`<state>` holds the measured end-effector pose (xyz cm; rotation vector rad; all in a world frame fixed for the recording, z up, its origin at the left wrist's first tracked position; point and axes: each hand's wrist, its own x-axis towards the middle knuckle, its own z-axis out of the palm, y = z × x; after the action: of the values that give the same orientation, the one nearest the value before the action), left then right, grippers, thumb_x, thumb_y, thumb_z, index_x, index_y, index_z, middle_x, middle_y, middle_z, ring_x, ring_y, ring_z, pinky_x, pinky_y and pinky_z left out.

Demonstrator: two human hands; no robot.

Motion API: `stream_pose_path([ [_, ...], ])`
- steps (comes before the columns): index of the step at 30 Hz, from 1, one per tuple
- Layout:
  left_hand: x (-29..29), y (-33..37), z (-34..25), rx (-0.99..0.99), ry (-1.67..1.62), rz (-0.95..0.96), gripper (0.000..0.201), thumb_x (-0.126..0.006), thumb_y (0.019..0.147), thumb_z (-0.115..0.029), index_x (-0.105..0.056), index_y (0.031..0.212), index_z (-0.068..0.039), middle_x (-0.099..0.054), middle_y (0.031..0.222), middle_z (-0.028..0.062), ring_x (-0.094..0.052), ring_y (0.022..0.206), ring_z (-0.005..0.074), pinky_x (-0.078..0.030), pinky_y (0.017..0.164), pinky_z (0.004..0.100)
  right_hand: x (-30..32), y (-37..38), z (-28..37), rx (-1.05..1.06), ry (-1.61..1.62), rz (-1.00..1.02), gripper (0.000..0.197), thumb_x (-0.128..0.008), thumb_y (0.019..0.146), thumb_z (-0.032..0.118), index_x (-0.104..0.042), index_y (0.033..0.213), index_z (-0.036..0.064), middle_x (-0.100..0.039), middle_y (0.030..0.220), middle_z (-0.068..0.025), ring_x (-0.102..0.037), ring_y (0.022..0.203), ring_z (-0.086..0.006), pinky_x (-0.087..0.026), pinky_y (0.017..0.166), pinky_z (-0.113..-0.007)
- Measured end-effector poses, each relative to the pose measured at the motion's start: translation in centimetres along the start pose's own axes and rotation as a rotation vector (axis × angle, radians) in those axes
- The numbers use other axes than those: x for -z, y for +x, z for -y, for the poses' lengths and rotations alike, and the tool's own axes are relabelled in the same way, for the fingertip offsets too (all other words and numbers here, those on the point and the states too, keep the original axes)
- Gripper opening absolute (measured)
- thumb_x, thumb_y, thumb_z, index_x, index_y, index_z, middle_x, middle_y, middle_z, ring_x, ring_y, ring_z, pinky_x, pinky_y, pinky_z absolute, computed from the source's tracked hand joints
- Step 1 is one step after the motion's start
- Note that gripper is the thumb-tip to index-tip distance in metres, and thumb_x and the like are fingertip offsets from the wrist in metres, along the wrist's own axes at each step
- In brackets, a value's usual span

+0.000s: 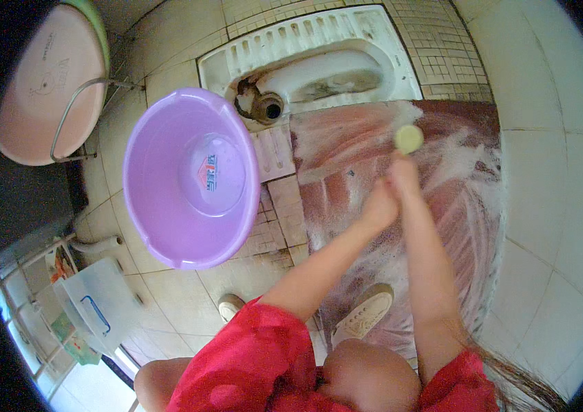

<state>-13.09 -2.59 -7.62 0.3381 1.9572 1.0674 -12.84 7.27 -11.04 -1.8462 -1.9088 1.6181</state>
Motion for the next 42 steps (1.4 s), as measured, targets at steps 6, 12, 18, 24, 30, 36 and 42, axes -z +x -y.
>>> stream_pose_path([
  [6, 2.9, -6.3, 1.9, 0.008, -0.102, -0.059, 0.033, -0.040, 0.083, -0.018, -0.040, 0.106, 0.006, -0.051, 0.101, 0.0264, -0.051, 0.092, 0.0381, -0.041, 0.078, 0.0436, -3.6, -6.5, -0.9, 0.092, -0.070, 0.140, 0.028, -0.042, 0.083, 0.020, -0.054, 0.078, -0.0042, -0.058, 0.070, -0.0193, -0.056, 0.065, -0.0325, -0.043, 0.058, -0.042],
  [12, 5.9, -15.0, 9.1, 0.129, -0.127, -0.414, 0.033, -0.038, 0.086, -0.019, -0.036, 0.110, 0.004, -0.048, 0.107, 0.0208, -0.049, 0.098, 0.0314, -0.038, 0.082, 0.0394, -10.9, -16.5, -4.9, 0.189, -0.228, 0.432, 0.030, -0.042, 0.083, 0.020, -0.048, 0.104, -0.0005, -0.054, 0.094, -0.0245, -0.051, 0.090, -0.0394, -0.039, 0.075, -0.046],
  [18, 13.8, 3.0, 2.8, 0.263, -0.251, -0.313, 0.046, -0.033, 0.087, -0.034, -0.041, 0.102, 0.009, -0.054, 0.094, 0.0279, -0.054, 0.086, 0.0372, -0.042, 0.071, 0.0424, -18.5, -0.9, 7.1, 0.434, -0.319, 0.244, 0.022, -0.045, 0.075, 0.016, -0.059, 0.075, -0.0014, -0.058, 0.077, -0.0234, -0.056, 0.077, -0.0386, -0.044, 0.066, -0.045],
  [24, 8.6, -8.0, 5.1, 0.222, -0.296, -0.418, 0.040, -0.036, 0.088, -0.029, -0.037, 0.106, 0.006, -0.052, 0.098, 0.0253, -0.054, 0.087, 0.0336, -0.041, 0.075, 0.0410, -12.7, -11.2, 2.7, 0.372, -0.345, 0.439, 0.023, -0.043, 0.078, 0.014, -0.054, 0.089, -0.0032, -0.056, 0.081, -0.0241, -0.055, 0.076, -0.0386, -0.042, 0.066, -0.045],
  [30, 5.7, -11.0, 8.8, 0.225, -0.326, -0.370, 0.039, -0.034, 0.089, -0.031, -0.031, 0.110, 0.002, -0.053, 0.090, 0.0202, -0.055, 0.077, 0.0285, -0.044, 0.065, 0.0387, -11.5, -13.2, -2.1, 0.270, -0.271, 0.416, 0.025, -0.042, 0.078, 0.013, -0.052, 0.094, -0.0034, -0.055, 0.085, -0.0263, -0.054, 0.079, -0.0408, -0.042, 0.067, -0.045],
  [36, 12.1, 1.7, 4.2, 0.235, -0.375, -0.392, 0.037, -0.032, 0.090, -0.029, -0.044, 0.096, 0.005, -0.054, 0.075, 0.0176, -0.054, 0.060, 0.0215, -0.042, 0.047, 0.0368, -18.4, -1.3, 5.2, 0.363, -0.292, 0.432, 0.024, -0.045, 0.072, 0.016, -0.059, 0.073, -0.0036, -0.058, 0.074, -0.0239, -0.056, 0.071, -0.0386, -0.045, 0.063, -0.044],
  [42, 6.9, -12.1, 6.5, 0.339, -0.387, -0.243, 0.039, -0.034, 0.089, -0.027, -0.031, 0.109, 0.006, -0.052, 0.093, 0.0269, -0.055, 0.082, 0.0376, -0.043, 0.073, 0.0413, -9.7, -14.5, 0.2, 0.218, -0.238, 0.479, 0.034, -0.040, 0.083, 0.016, -0.044, 0.113, 0.0002, -0.052, 0.100, -0.0262, -0.050, 0.093, -0.0398, -0.039, 0.080, -0.044],
])
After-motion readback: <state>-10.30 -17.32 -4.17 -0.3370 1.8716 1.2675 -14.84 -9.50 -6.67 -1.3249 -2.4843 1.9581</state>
